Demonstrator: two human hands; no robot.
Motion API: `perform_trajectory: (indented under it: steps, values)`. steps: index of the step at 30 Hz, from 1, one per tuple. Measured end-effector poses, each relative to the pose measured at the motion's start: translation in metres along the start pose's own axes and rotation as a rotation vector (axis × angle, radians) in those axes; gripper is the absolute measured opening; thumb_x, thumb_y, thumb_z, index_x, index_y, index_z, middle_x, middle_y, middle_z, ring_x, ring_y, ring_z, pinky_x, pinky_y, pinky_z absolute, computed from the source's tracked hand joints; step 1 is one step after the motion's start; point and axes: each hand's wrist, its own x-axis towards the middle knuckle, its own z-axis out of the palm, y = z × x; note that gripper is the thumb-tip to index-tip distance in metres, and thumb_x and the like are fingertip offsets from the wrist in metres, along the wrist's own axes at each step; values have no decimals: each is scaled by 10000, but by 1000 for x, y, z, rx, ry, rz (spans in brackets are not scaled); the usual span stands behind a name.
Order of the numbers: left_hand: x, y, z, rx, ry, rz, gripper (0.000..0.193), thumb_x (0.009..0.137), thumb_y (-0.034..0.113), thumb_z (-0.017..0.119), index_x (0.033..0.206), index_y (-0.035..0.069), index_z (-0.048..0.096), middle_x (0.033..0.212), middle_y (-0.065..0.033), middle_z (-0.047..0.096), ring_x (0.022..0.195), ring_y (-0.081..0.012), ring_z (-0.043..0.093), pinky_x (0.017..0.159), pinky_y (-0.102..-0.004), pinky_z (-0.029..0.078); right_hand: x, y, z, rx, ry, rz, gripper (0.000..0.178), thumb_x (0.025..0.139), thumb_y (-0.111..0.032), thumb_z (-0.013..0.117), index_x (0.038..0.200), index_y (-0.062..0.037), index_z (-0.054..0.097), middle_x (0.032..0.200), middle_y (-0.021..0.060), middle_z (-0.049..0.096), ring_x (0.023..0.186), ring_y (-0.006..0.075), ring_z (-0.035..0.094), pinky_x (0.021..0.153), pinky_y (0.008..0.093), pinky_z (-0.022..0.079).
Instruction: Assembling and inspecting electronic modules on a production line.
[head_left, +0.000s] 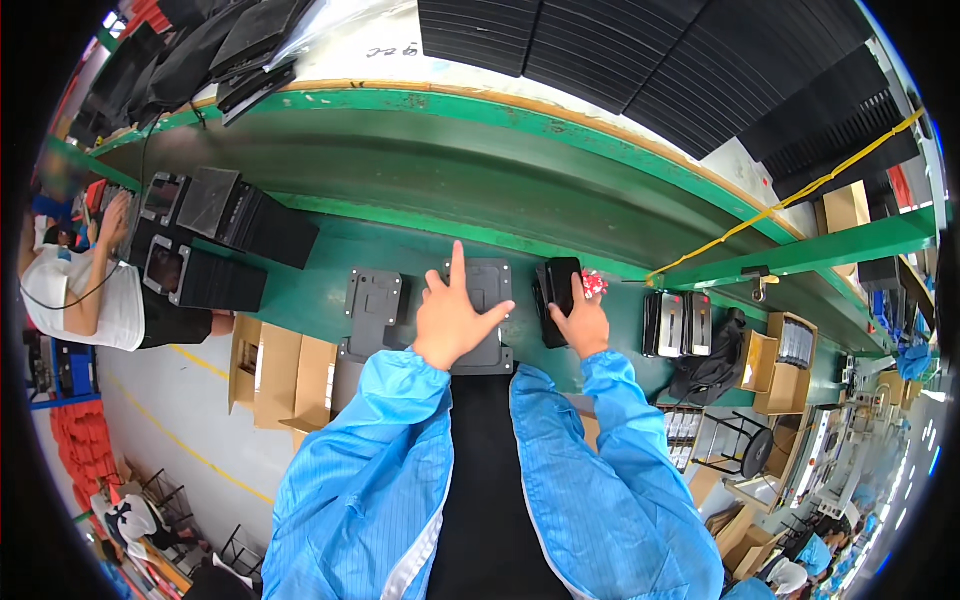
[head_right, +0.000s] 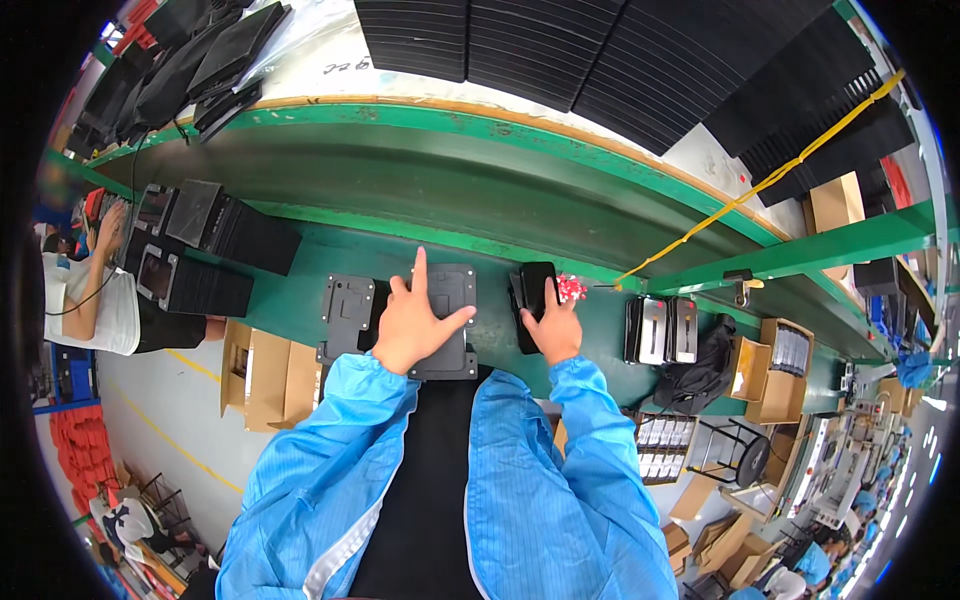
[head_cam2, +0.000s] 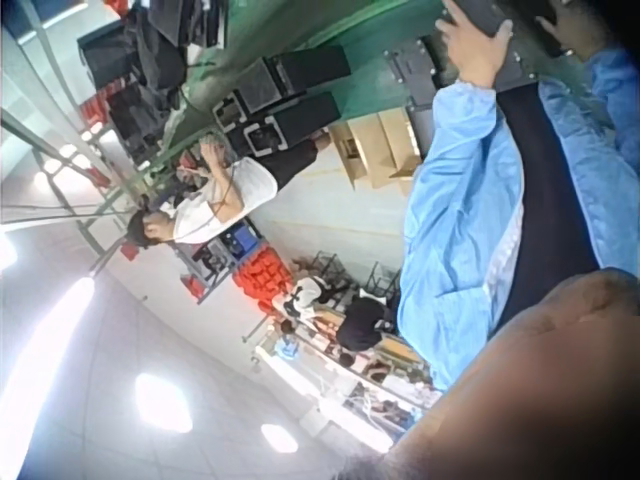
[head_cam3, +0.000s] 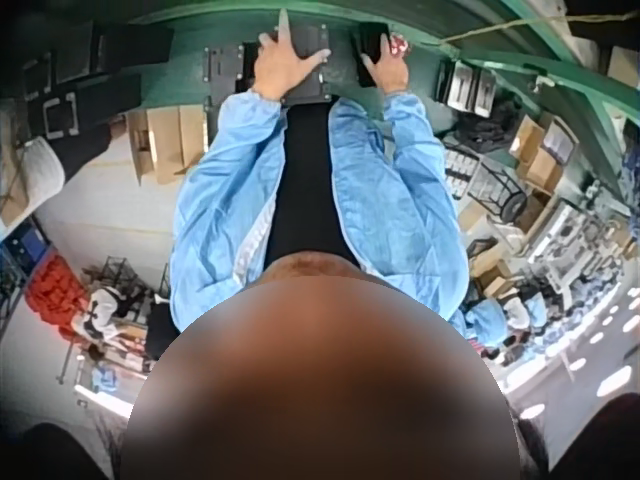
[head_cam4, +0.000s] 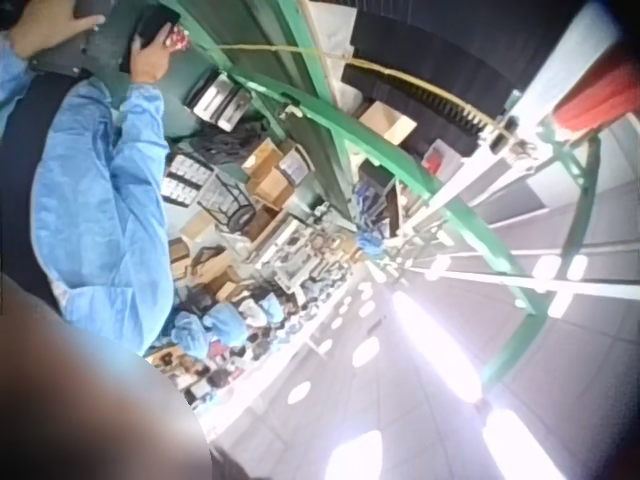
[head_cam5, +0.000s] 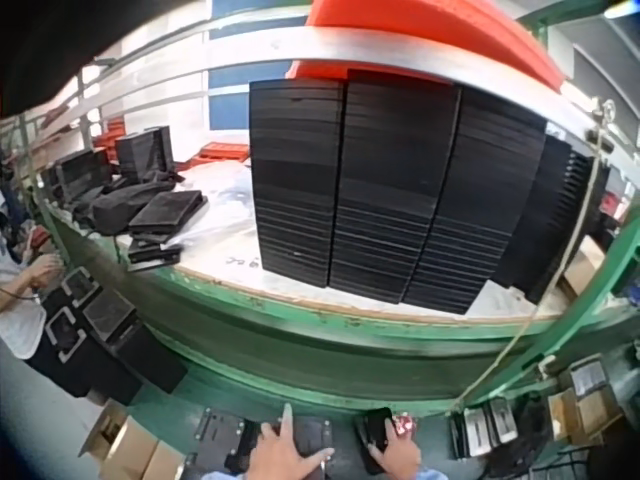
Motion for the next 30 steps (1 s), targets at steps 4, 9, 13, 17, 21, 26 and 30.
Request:
perform_trajectory:
  steps: [4, 9, 13, 17, 21, 26, 30]
  values:
    - [5, 15, 18, 329, -61, -50, 1215, 711, 728, 753, 1613, 86, 254, 1204, -354, 501, 876, -435, 630, 692, -493, 573, -32, -10, -8, 25, 4, -18, 831, 872, -473, 718, 1555, -151, 371, 1221, 282, 597, 965, 428, 685, 790, 473, 572]
    - [14, 27, 39, 658, -82, -117, 1281, 659, 804, 714, 1625, 114, 234, 1209, -377, 483, 830, -447, 624, 675, -529, 570, -91, -63, -67, 671, -436, -488, 671, 818, -378, 821, 1332, -58, 532, 1105, 141, 622, 974, 356, 658, 824, 450, 541]
    - [20, 8, 43, 511, -17, -71, 1242, 677, 753, 744, 1610, 85, 267, 1195, -372, 504, 884, -470, 652, 733, -503, 582, -78, -61, -52, 458, -215, -679, 600, 789, -327, 844, 1247, -53, 568, 1103, 119, 623, 978, 341, 648, 829, 435, 539]
    - [39, -88, 9, 19, 25, -117, 1201, 708, 707, 760, 1603, 70, 276, 1226, -364, 509, 944, -496, 658, 788, -505, 581, -76, -57, -58, 421, -187, -699, 521, 799, -303, 835, 1183, -60, 580, 1104, 111, 622, 1003, 343, 640, 826, 428, 539]
    - [14, -41, -18, -66, 122, -17, 1167, 727, 654, 771, 1604, 67, 272, 1255, -359, 491, 970, -510, 647, 812, -489, 581, -75, -62, -52, 452, -176, -682, 536, 773, -298, 854, 1163, -51, 582, 1098, 112, 621, 1020, 345, 639, 826, 432, 539]
    - [10, 29, 20, 287, 12, -98, 1222, 699, 685, 767, 1597, 30, 261, 1252, -353, 491, 996, -536, 630, 844, -487, 572, -76, -62, -37, 471, -170, -720, 548, 752, -295, 870, 1147, -44, 585, 1094, 113, 620, 1023, 346, 640, 828, 434, 539]
    - [17, 22, 15, 350, -89, -167, 1239, 686, 673, 769, 1599, 17, 246, 1262, -361, 481, 1006, -540, 620, 875, -516, 559, -80, -62, -33, 452, -171, -704, 523, 781, -288, 843, 1165, -47, 581, 1131, 106, 613, 1063, 331, 630, 845, 423, 541]
